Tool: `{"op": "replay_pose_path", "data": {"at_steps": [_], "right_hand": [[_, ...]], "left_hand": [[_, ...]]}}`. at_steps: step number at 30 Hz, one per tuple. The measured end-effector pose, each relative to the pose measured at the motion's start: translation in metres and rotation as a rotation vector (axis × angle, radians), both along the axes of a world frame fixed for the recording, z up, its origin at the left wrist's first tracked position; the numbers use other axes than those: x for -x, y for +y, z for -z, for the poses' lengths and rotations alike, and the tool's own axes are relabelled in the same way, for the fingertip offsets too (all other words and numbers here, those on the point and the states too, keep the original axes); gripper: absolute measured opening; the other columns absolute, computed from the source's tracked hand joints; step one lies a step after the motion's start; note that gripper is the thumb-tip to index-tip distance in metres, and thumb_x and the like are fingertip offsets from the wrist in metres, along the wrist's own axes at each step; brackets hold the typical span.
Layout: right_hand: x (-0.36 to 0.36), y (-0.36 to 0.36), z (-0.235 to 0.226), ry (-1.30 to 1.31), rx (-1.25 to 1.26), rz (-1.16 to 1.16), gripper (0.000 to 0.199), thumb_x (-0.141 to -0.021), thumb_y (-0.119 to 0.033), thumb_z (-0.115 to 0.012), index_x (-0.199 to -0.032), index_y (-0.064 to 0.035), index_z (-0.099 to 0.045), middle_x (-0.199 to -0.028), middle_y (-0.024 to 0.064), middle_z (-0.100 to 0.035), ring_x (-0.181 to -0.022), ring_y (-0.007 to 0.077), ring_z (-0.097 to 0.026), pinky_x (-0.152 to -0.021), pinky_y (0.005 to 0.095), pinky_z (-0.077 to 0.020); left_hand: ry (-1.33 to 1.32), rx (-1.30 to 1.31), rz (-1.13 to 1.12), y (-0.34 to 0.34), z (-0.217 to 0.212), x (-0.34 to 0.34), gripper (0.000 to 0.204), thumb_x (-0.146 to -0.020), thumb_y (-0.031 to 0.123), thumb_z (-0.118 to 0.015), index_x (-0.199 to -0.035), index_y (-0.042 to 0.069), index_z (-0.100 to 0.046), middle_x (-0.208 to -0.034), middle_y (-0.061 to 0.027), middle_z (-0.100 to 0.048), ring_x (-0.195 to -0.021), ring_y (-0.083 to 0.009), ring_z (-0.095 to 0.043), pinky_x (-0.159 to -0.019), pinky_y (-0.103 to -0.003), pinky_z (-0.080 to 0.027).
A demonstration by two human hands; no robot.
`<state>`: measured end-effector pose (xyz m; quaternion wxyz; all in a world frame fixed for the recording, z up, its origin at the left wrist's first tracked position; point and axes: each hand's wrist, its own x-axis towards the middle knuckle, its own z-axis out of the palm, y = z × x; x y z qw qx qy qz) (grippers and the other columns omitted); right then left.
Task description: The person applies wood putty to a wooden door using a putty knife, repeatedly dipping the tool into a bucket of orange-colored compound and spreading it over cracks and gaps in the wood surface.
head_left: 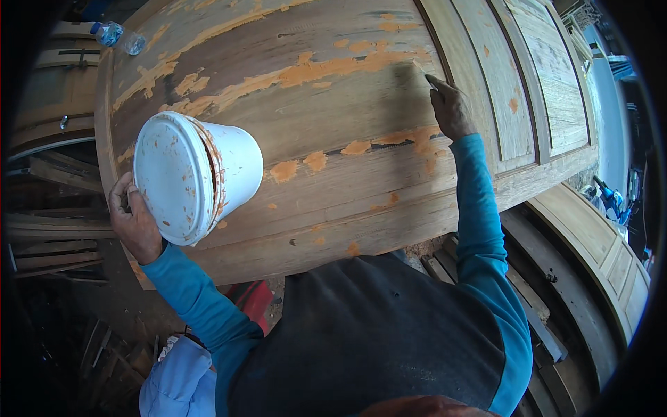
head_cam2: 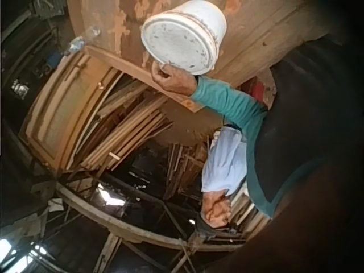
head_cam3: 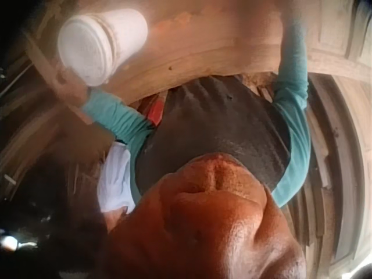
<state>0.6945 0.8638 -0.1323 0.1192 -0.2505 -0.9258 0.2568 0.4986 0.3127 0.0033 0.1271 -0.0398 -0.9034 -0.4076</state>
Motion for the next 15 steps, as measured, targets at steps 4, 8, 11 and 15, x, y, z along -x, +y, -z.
{"op": "replay_pose_path", "data": {"at_steps": [4, 8, 11, 15], "right_hand": [[0.02, -0.014, -0.01, -0.237, -0.179, 0.008, 0.03, -0.1, -0.018, -0.058, -0.126, -0.0184, -0.072, -0.104, 0.0213, -0.068, -0.102, 0.0396, -0.067, -0.088, 0.0503, -0.053], [0.038, -0.015, -0.022, -0.312, -0.201, -0.061, 0.025, -0.098, -0.02, -0.056, -0.117, -0.0143, -0.073, -0.108, 0.0207, -0.07, -0.1, 0.0413, -0.068, -0.089, 0.0519, -0.0537], [0.045, -0.017, -0.019, -0.341, -0.222, -0.052, 0.025, -0.097, -0.02, -0.056, -0.115, -0.0131, -0.073, -0.109, 0.0205, -0.071, -0.098, 0.0423, -0.068, -0.089, 0.0525, -0.0543], [0.048, -0.015, -0.038, -0.375, -0.196, -0.087, 0.025, -0.098, -0.018, -0.055, -0.113, -0.0107, -0.073, -0.109, 0.0214, -0.071, -0.099, 0.043, -0.068, -0.089, 0.0532, -0.0538]], "left_hand": [[-0.009, -0.015, -0.014, -0.001, 0.0, 0.0, 0.025, -0.107, 0.013, -0.055, -0.121, -0.003, -0.067, -0.115, -0.0126, -0.069, -0.102, -0.0191, -0.066, -0.09, -0.033, -0.054], [-0.011, -0.073, 0.007, -0.002, -0.002, 0.0, 0.025, -0.107, 0.015, -0.056, -0.121, -0.002, -0.068, -0.113, -0.0123, -0.07, -0.101, -0.0181, -0.066, -0.089, -0.033, -0.054], [-0.022, -0.085, 0.015, -0.003, -0.003, 0.002, 0.027, -0.107, 0.019, -0.06, -0.12, -0.002, -0.068, -0.112, -0.0121, -0.071, -0.1, -0.0176, -0.066, -0.09, -0.033, -0.054], [-0.033, -0.035, 0.017, -0.004, -0.013, -0.003, 0.03, -0.105, 0.024, -0.065, -0.119, -0.003, -0.069, -0.111, -0.0118, -0.071, -0.099, -0.0171, -0.066, -0.09, -0.033, -0.054]]}}
